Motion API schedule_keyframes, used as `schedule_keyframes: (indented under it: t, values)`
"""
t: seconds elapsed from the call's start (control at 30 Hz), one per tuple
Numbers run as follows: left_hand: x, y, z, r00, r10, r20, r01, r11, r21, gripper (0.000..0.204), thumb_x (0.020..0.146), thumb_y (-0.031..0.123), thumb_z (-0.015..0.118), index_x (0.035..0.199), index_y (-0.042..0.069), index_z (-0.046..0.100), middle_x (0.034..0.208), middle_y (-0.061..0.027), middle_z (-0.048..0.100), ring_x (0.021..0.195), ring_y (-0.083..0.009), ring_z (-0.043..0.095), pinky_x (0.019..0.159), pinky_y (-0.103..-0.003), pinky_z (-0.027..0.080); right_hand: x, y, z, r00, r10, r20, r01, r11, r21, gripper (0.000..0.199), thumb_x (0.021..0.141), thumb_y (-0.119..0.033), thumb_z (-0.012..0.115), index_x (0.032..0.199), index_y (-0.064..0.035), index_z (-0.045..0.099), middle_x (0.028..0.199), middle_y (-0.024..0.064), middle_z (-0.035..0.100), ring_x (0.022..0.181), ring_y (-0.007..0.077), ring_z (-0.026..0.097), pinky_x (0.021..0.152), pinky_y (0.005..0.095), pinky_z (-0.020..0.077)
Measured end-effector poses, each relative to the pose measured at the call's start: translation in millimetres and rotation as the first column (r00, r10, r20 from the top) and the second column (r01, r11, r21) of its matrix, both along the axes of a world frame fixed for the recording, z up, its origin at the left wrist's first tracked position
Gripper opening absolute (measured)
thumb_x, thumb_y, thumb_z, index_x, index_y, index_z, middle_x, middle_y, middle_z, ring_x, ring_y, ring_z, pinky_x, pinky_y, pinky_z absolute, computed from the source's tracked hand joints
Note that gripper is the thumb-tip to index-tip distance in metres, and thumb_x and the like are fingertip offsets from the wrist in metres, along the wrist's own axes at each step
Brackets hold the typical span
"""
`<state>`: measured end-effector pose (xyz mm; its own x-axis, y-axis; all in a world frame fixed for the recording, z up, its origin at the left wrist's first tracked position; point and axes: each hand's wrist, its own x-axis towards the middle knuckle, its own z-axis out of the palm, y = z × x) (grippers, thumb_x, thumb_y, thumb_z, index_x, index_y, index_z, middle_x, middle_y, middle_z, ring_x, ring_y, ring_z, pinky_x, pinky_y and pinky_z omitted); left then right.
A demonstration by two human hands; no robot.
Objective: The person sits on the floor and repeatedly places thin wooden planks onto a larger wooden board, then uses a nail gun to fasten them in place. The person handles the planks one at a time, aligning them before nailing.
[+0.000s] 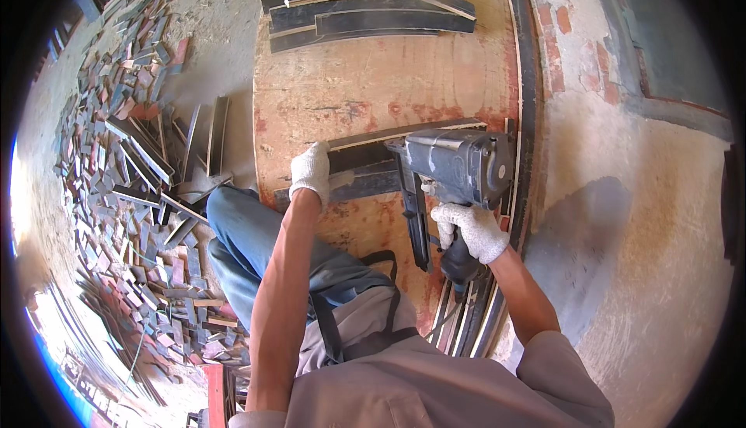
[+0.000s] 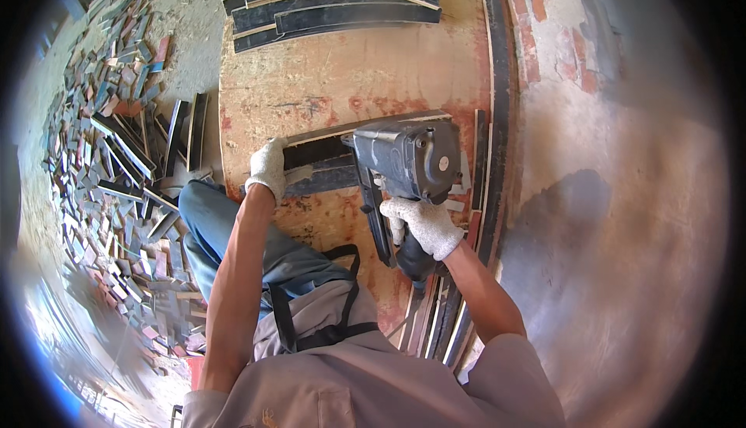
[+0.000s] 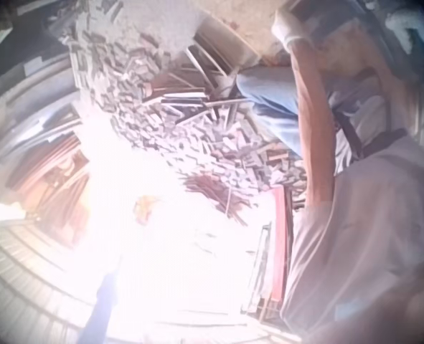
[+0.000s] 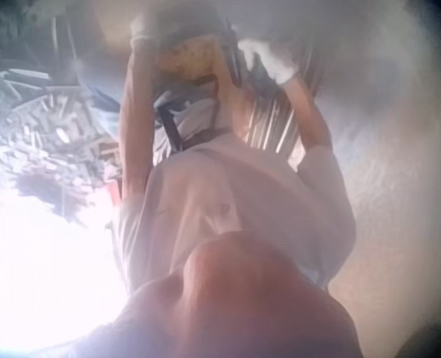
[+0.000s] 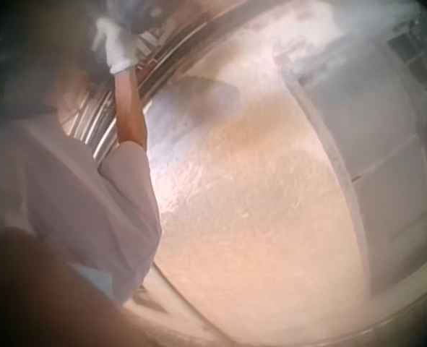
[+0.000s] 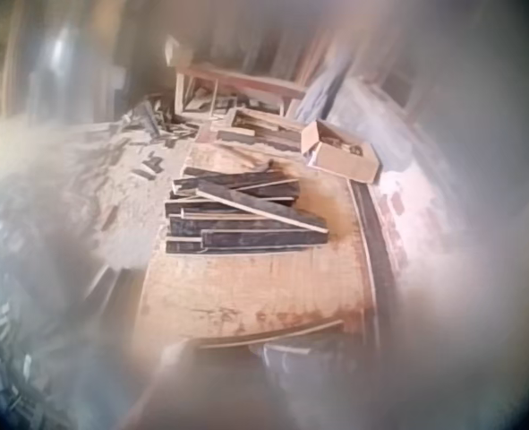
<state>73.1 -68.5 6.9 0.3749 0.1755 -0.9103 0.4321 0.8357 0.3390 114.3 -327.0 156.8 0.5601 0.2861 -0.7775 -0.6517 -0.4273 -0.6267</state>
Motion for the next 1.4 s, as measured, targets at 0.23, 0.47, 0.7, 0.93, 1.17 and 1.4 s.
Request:
schedule_keyframes:
  t: [0.23,0.47,0.7,0.93,1.17,1.4]
  values:
    - [1,4,7,0.999,-0.01,-0.032,0.01,1.0,0.008,0.029,0.093,0.017,0.055,0.108,-0.006,0.064,0.103,-0.0218,0.068,0.076,-0.0353,0.073,0.056,-0.04,0.065,-1,9,7,0.999,0.027,0.029,-0.028,0.999,0.017,0.034,0.088,-0.005,0.061,0.12,0.0012,0.066,0.055,0.0076,0.054,0.041,0.0186,0.049,0.047,0.0312,0.0421]
    - [-1,0,-10,1.0,-0.016,0.006,0.016,1.0,0.002,0.029,0.093,0.022,0.057,0.113,0.0,0.061,0.102,-0.0205,0.066,0.078,-0.0336,0.071,0.056,-0.044,0.066,-21,12,-9,0.992,0.127,0.015,-0.128,0.992,0.023,0.029,0.093,-0.012,0.064,0.118,0.0017,0.067,0.057,0.0047,0.059,0.048,0.0149,0.056,0.052,0.0284,0.045]
    - [1,-2,-30,0.997,-0.051,-0.05,0.053,0.997,0.052,0.031,0.092,0.023,0.057,0.108,-0.001,0.065,0.096,-0.0168,0.068,0.078,-0.0298,0.07,0.06,-0.044,0.062,-25,34,-4,0.991,0.132,0.008,-0.132,0.991,0.016,0.031,0.092,-0.009,0.063,0.122,-0.0013,0.065,0.06,0.0054,0.058,0.051,0.0142,0.054,0.056,0.0286,0.0442]
    - [-1,-3,-67,0.983,-0.15,-0.106,0.169,0.964,0.203,0.023,0.091,0.02,0.059,0.105,0.002,0.066,0.092,-0.0139,0.067,0.073,-0.029,0.07,0.058,-0.044,0.065,-30,24,-21,0.971,0.232,0.058,-0.235,0.971,0.05,0.014,0.097,-0.015,0.063,0.095,-0.002,0.069,0.064,0.003,0.064,0.051,0.0119,0.057,0.05,0.0286,0.0457]
    - [1,-2,-51,0.995,-0.088,-0.046,0.093,0.987,0.134,0.027,0.089,0.024,0.06,0.1,0.001,0.07,0.091,-0.0162,0.069,0.072,-0.028,0.069,0.056,-0.042,0.058,-45,21,-35,0.937,0.302,0.175,-0.284,0.951,-0.121,0.023,0.093,-0.024,0.073,0.107,-0.0054,0.072,0.091,0.0046,0.073,0.079,0.0145,0.066,0.074,0.034,0.0544]
    - [-47,69,-27,0.993,-0.112,0.047,0.074,0.866,0.494,0.039,0.092,0.035,0.065,0.108,0.001,0.072,0.096,-0.0141,0.071,0.075,-0.0245,0.07,0.062,-0.039,0.058,-115,-19,-71,0.656,0.554,0.513,-0.364,0.827,-0.428,0.076,0.081,-0.024,0.079,0.145,-0.0023,0.045,0.125,0.022,0.065,0.121,0.0349,0.061,0.104,0.0433,0.0468]
